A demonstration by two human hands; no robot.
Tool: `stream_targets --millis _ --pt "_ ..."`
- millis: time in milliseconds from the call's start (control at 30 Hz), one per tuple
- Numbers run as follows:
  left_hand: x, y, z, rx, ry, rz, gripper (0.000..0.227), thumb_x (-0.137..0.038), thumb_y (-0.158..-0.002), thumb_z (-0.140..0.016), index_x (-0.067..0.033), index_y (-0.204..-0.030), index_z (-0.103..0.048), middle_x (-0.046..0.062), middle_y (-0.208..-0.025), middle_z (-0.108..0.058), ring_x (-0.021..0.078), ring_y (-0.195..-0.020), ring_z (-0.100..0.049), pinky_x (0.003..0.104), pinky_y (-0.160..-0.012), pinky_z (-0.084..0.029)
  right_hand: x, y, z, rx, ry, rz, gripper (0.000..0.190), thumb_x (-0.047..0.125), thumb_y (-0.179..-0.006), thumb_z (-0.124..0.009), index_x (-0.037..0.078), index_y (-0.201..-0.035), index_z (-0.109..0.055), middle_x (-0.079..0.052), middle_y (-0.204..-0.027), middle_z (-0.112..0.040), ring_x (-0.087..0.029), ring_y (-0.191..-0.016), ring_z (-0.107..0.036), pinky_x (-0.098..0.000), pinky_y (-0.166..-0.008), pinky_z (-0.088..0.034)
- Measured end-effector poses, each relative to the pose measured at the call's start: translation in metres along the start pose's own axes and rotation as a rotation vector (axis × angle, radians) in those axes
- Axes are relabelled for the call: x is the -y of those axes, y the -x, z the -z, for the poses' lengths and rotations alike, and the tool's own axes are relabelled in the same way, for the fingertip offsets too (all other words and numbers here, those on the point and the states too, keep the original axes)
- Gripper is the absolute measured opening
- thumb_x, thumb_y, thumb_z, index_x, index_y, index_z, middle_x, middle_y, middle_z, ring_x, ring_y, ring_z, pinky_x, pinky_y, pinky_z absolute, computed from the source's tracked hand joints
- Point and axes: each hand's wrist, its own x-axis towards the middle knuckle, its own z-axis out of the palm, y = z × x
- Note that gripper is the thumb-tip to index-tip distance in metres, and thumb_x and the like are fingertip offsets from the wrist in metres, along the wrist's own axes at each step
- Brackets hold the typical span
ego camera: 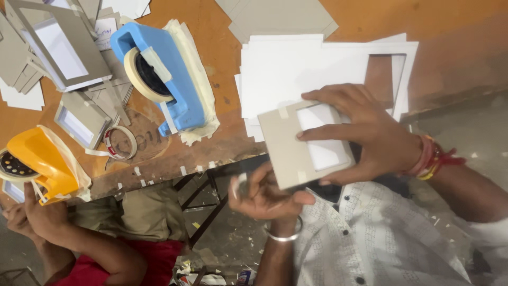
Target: The person assembles small rectangular frames by applying adhesive tape to the edges of white and gray cardboard pieces and pressing them together. The person repeatedly picks up pieces, applies tape, and stacks the assembled frames on the table.
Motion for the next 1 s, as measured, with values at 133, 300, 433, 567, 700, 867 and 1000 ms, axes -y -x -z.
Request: stream_targets --millis 133,300,433,567,700,867,1000 --pt "-0.022 0.003 -0.007 -0.023 0.098 0.462 0.083 -0.014 -0.093 -0.080 -0.0091 -0.152 -0.022 0.012 -0.101 -0.067 0.0172 -0.084 -0.071 0.023 -0.059 -0.061 0.011 0.016 -0.012 -0.090 0.233 -0.028 0.074 0.067 -0.062 -0.083 0.034 -0.127 -0.067 -0.020 -0.154 -0.045 -0.041 -0.138 -0.043 -0.0594 -0.112 -0.035" --pt "-0.020 -0.003 -0.016 -0.101 0.171 0.730 0.087 -0.004 -0.088 -0.074 -0.0087 -0.156 -0.020 0.017 -0.106 -0.067 0.0165 -0.080 -0.071 0.024 -0.057 -0.060 0.018 0.019 -0.020 -0.211 0.463 -0.108 0.080 0.074 -0.075 -0.077 0.027 -0.138 -0.060 -0.023 -0.156 -0.042 -0.041 -0.140 -0.042 -0.0632 -0.115 -0.034" --pt "-0.017 -0.015 -0.014 -0.015 0.274 0.633 0.090 -0.006 -0.092 -0.071 -0.0116 -0.158 -0.010 0.020 -0.138 -0.060 0.0156 -0.087 -0.066 0.030 -0.077 -0.065 0.023 0.018 -0.019 -0.381 0.443 -0.202 0.090 0.072 -0.084 -0.068 0.008 -0.145 -0.051 -0.031 -0.157 -0.032 -0.044 -0.141 -0.041 -0.0621 -0.113 -0.033" --pt "-0.015 -0.021 -0.011 0.035 0.223 0.540 0.091 -0.006 -0.090 -0.071 -0.0114 -0.157 -0.009 0.018 -0.146 -0.052 0.0251 -0.110 -0.069 0.038 -0.094 -0.067 0.032 0.023 -0.016 -0.387 0.214 -0.328 0.080 0.053 -0.093 -0.069 0.000 -0.147 -0.045 -0.028 -0.159 -0.041 -0.029 -0.125 -0.060 -0.0523 -0.107 -0.039" --pt "-0.014 -0.009 -0.011 0.100 0.124 0.473 0.083 -0.002 -0.093 -0.072 -0.0081 -0.156 -0.019 0.022 -0.137 -0.060 0.0294 -0.121 -0.066 0.040 -0.105 -0.062 0.028 0.032 -0.007 -0.486 0.267 -0.318 0.042 0.024 -0.101 -0.071 0.010 -0.139 -0.059 -0.016 -0.154 -0.056 -0.032 -0.140 -0.057 -0.0450 -0.118 -0.041" --pt "-0.007 -0.004 -0.009 0.047 0.096 0.510 0.073 -0.003 -0.095 -0.071 -0.0056 -0.153 -0.026 0.018 -0.121 -0.068 0.0244 -0.105 -0.071 0.031 -0.089 -0.064 0.007 0.030 0.009 -0.306 0.557 -0.201 0.030 0.008 -0.094 -0.071 0.024 -0.118 -0.075 -0.022 -0.146 -0.060 -0.038 -0.142 -0.052 -0.0563 -0.124 -0.029" --pt "0.012 -0.021 -0.001 -0.007 0.084 0.406 0.070 -0.002 -0.095 -0.072 -0.0050 -0.151 -0.030 0.014 -0.107 -0.073 0.0146 -0.077 -0.066 0.017 -0.061 -0.051 0.010 0.028 0.012 -0.078 0.673 -0.095 0.040 0.006 -0.078 -0.071 0.027 -0.111 -0.079 -0.012 -0.135 -0.067 -0.033 -0.134 -0.055 -0.0609 -0.119 -0.027"
